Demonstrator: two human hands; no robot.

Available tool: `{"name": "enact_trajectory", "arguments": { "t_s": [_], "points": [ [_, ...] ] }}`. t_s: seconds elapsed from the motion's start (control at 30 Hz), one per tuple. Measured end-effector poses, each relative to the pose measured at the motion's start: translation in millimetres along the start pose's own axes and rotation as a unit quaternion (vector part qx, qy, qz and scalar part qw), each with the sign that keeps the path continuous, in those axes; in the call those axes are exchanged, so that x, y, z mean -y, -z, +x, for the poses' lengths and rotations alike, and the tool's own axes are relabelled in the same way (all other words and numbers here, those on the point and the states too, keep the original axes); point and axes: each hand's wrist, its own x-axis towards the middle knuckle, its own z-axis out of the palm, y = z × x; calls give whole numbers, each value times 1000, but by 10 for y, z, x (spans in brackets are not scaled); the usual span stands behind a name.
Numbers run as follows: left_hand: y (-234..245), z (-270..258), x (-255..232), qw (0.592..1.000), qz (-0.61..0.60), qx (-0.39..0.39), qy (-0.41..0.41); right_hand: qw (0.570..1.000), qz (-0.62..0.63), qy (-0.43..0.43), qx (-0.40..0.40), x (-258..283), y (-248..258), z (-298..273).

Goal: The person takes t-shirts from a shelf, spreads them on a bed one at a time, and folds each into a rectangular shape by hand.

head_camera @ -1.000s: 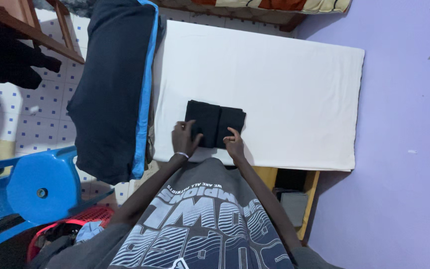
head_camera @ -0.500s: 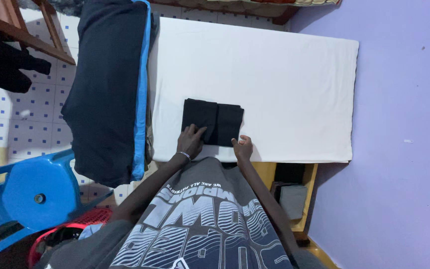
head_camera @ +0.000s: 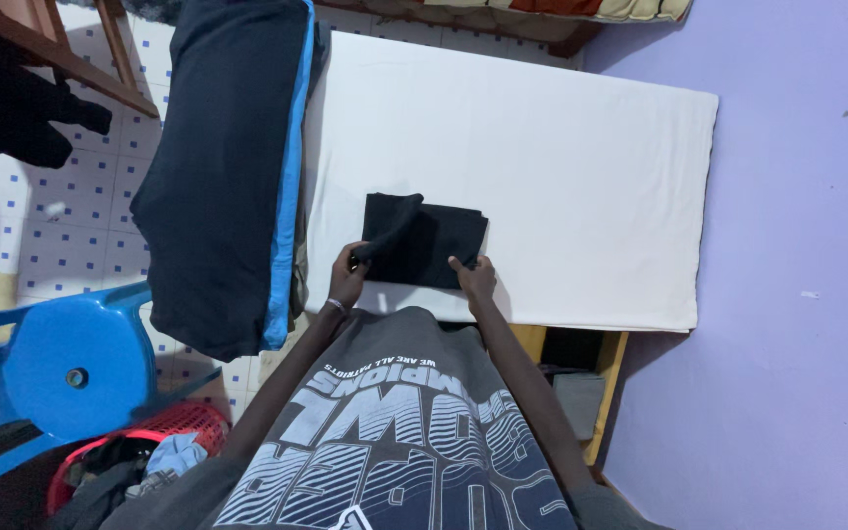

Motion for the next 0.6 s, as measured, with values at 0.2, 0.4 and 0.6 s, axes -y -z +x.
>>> {"name": "enact_trajectory", "arguments": {
  "t_s": [0.2,0.4,0.6],
  "points": [
    [308,-57,-177,955,-248,-55,153,995,69,18,69,267,95,-67],
    [440,10,-703,974,-177,-32,135,980,152,70,103,278,200,-110],
    [309,134,-712,946,-257,-17,197,976,196,82,47,260,697,-115]
  ]
}}
